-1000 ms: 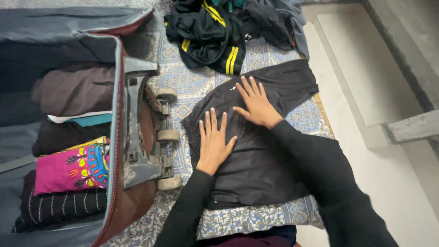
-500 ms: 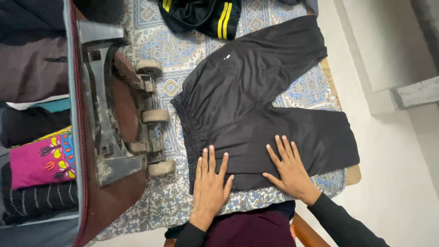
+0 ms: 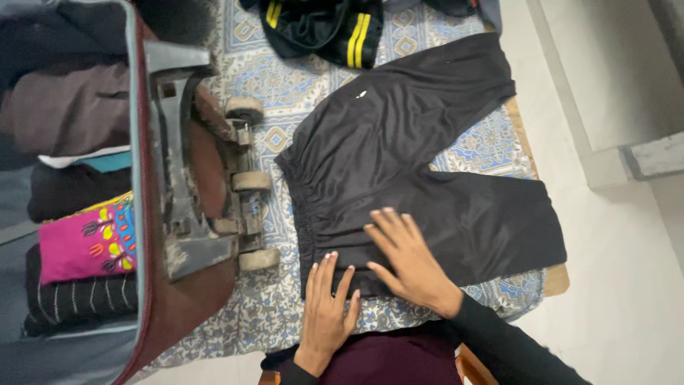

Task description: The person folds a colorful patterned cloth on a patterned surface next to an open suitcase, then places it inside. They then pick up a pair of black pants, fold them neatly, and place them into the suitcase.

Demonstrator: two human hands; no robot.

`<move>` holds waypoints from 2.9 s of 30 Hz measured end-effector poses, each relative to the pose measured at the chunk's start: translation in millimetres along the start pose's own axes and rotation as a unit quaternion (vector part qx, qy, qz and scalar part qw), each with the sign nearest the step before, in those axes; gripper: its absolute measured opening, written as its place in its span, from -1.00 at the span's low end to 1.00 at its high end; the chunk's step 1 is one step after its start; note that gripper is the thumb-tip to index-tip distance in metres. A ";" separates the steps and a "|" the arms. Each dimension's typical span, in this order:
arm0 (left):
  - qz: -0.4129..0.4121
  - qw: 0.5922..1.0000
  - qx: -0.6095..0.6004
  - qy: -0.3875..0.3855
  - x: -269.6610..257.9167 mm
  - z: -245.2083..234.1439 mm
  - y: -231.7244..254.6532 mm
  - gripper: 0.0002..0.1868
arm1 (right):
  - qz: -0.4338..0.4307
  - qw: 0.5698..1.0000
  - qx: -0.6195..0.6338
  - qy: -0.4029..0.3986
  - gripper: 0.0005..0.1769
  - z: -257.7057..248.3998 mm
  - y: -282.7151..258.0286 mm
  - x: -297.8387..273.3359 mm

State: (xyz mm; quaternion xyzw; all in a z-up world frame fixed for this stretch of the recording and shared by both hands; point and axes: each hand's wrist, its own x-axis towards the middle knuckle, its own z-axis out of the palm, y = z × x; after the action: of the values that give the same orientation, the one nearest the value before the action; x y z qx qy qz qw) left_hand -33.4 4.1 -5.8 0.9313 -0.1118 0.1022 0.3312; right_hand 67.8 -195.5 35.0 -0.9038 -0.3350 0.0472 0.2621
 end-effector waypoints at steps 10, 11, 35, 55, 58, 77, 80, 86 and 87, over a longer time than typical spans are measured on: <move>0.012 0.999 0.023 -0.032 -26.8 1.2 -11.9 -0.58 | -0.088 0.996 -0.003 -0.033 -0.70 45.5 2.7 71.4; 0.010 0.999 0.023 -0.028 -28.4 1.1 -9.1 -0.57 | -0.094 0.995 0.003 -0.032 -0.68 45.4 1.9 68.7; 0.177 0.981 0.034 -0.074 119.1 54.6 76.3 -0.38 | 0.255 0.925 -0.048 0.277 -0.26 -67.2 157.3 -152.5; 0.188 0.971 -0.019 -0.146 29.4 -14.5 10.8 -0.37 | 0.168 0.984 -0.039 0.049 -0.23 -60.4 120.1 -170.7; 0.158 0.976 0.010 -0.147 9.8 -19.3 -22.4 -0.40 | 0.214 0.975 -0.036 0.057 -0.42 -50.2 127.3 -176.0; 0.007 0.982 -0.161 0.101 41.1 -34.0 -23.3 -0.60 | 0.301 0.901 -0.097 0.296 -0.79 -74.6 240.4 -188.8; -0.117 0.955 -0.260 0.086 71.8 -31.9 -23.9 -0.61 | 0.182 0.930 -0.089 0.307 -0.75 -130.9 281.2 -119.6; -0.289 0.896 -0.257 0.219 169.3 -38.8 -65.2 -0.60 | 0.161 0.978 -0.079 0.109 -0.67 -194.4 311.8 113.8; -0.277 0.905 -0.220 0.236 181.3 -39.5 -70.3 -0.59 | 0.150 0.982 -0.085 0.080 -0.65 -192.0 315.4 149.5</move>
State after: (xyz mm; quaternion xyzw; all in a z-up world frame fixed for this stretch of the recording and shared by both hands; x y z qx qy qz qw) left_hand 154.4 56.9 30.4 0.7769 0.2127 0.1956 0.5594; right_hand 416.4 -387.4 53.8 -0.9635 -0.1768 -0.0148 0.2005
